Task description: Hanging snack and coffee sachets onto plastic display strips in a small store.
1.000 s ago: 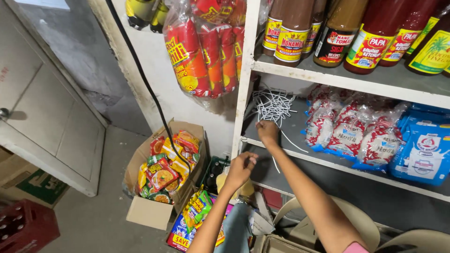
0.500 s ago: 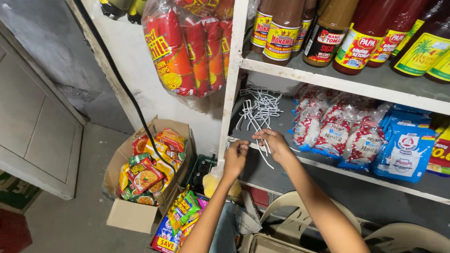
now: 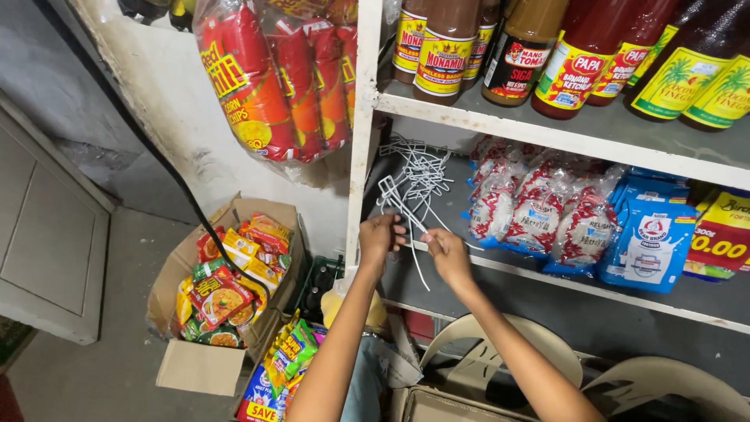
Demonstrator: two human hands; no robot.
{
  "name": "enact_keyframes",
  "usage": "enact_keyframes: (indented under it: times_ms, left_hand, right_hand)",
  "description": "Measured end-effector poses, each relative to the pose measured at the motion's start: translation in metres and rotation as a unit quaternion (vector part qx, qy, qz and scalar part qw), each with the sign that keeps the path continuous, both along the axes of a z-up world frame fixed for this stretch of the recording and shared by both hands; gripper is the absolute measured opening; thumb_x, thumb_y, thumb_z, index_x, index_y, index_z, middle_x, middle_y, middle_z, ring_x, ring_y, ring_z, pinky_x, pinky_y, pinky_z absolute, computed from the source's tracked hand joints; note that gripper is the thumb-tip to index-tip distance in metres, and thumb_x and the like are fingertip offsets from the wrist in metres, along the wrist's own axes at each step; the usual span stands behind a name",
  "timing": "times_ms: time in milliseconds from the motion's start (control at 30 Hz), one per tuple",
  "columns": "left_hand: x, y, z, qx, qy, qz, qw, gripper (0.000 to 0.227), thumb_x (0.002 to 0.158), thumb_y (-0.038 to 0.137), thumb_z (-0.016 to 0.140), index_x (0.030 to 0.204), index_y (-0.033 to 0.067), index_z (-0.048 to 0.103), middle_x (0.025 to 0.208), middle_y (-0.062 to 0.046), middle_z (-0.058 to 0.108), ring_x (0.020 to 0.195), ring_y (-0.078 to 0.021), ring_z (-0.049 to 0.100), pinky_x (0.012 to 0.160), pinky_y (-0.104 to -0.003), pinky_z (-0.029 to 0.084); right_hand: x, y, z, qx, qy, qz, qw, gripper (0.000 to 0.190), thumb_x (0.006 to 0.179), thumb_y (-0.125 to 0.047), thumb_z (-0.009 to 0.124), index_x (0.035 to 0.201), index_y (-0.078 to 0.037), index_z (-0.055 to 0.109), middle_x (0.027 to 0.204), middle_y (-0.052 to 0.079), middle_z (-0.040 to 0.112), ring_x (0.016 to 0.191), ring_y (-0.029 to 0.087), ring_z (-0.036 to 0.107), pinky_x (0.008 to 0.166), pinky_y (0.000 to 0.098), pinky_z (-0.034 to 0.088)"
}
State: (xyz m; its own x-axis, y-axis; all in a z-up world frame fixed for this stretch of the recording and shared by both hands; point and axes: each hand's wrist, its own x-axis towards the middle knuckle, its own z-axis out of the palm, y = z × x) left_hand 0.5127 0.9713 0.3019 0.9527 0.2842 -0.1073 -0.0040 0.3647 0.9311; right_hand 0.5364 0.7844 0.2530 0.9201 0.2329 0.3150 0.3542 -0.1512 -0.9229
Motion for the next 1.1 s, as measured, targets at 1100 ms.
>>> enact_keyframes:
  times_ms: [1100]
  left_hand:
    - [-0.029, -0.052, -0.084, 0.019, -0.065, 0.123, 0.990, 0.022, 0.102, 0.011, 0.057, 0.101, -0.0033, 0.074, 0.083, -0.008, 0.072, 0.068, -0.0123, 0.066, 0.061, -0.026, 0.055]
  right_hand:
    - [-0.052, 0.008, 0.037, 0.197, 0.217, 0.035, 0.955, 0.025, 0.108, -0.022, 0.050, 0.095, -0.003, 0.060, 0.057, -0.008, 0.030, 0.044, 0.003, 0.023, 0.041, 0.0247, 0.020]
